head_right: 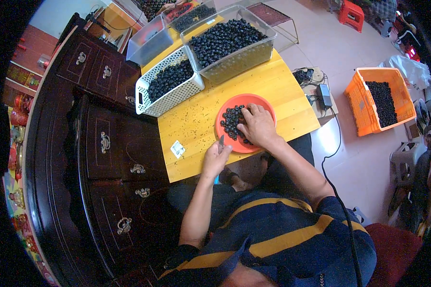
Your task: The person sorts through a pile of small black berries by hand, removing stems and cleaning them before placing them into a red bowl.
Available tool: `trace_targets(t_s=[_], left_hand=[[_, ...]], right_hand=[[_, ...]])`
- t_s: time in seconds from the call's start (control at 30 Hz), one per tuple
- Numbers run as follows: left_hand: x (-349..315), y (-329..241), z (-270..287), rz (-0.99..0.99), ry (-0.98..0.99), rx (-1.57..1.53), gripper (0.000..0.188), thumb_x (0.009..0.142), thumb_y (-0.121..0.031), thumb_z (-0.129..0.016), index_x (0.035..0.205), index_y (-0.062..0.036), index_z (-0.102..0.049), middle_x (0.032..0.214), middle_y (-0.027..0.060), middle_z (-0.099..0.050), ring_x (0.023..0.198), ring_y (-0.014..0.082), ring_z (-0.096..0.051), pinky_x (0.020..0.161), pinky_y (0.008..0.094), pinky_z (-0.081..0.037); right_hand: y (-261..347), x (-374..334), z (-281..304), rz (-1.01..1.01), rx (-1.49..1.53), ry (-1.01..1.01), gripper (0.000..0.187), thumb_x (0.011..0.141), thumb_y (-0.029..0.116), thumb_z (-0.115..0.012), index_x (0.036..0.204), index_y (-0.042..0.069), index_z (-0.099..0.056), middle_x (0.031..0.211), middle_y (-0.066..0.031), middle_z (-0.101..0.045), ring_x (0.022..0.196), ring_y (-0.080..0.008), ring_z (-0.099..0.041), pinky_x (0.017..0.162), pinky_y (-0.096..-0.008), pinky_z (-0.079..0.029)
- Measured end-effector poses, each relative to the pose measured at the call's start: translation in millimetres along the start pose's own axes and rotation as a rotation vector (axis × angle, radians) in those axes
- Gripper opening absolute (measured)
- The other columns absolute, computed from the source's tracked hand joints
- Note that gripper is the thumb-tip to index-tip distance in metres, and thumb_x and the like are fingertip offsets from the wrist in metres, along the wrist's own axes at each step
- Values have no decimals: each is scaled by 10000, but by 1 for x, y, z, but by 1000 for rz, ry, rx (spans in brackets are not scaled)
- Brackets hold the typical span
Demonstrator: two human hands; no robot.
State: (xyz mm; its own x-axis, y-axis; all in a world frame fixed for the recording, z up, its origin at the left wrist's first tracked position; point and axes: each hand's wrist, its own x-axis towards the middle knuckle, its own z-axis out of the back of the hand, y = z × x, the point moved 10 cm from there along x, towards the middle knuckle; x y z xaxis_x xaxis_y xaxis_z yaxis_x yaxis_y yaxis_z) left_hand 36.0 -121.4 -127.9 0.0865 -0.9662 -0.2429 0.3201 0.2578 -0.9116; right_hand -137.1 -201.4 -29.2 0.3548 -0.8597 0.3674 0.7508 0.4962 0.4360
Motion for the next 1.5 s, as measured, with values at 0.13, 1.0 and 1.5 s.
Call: trace_targets(t_s=[0.13, 1.0, 1.5], left_hand=[[-2, -8, -1, -14, -20, 23, 148, 965, -203, -638, 957, -59, -602, 695, -64, -511, 580, 45, -452, 527, 244, -374], [-7, -4, -1, 49, -18, -42, 220, 951, -229, -673, 1008, -20, -637, 760, -5, -603, 691, 105, -542, 650, 302, -460], [-13, -19, -6, 99, 0, -89, 119, 977, -175, -625, 974, -63, -584, 654, -52, -480, 495, 39, -410, 436, 217, -309]], right_hand=[[-1, -1, 0, 21, 15, -7, 415, 809, 249, -756, 1125, 23, -610, 1100, -178, -598, 1039, -364, -588, 874, -462, -508], [-8, 7, -43, -95, 59, 209, 275, 936, 322, -602, 940, 47, -599, 853, -185, -696, 777, -380, -692, 687, -509, -547], [-45, 29, -10, -370, 896, -173, 281, 972, 288, -603, 915, 14, -627, 727, -166, -605, 698, -254, -628, 657, -403, -490]])
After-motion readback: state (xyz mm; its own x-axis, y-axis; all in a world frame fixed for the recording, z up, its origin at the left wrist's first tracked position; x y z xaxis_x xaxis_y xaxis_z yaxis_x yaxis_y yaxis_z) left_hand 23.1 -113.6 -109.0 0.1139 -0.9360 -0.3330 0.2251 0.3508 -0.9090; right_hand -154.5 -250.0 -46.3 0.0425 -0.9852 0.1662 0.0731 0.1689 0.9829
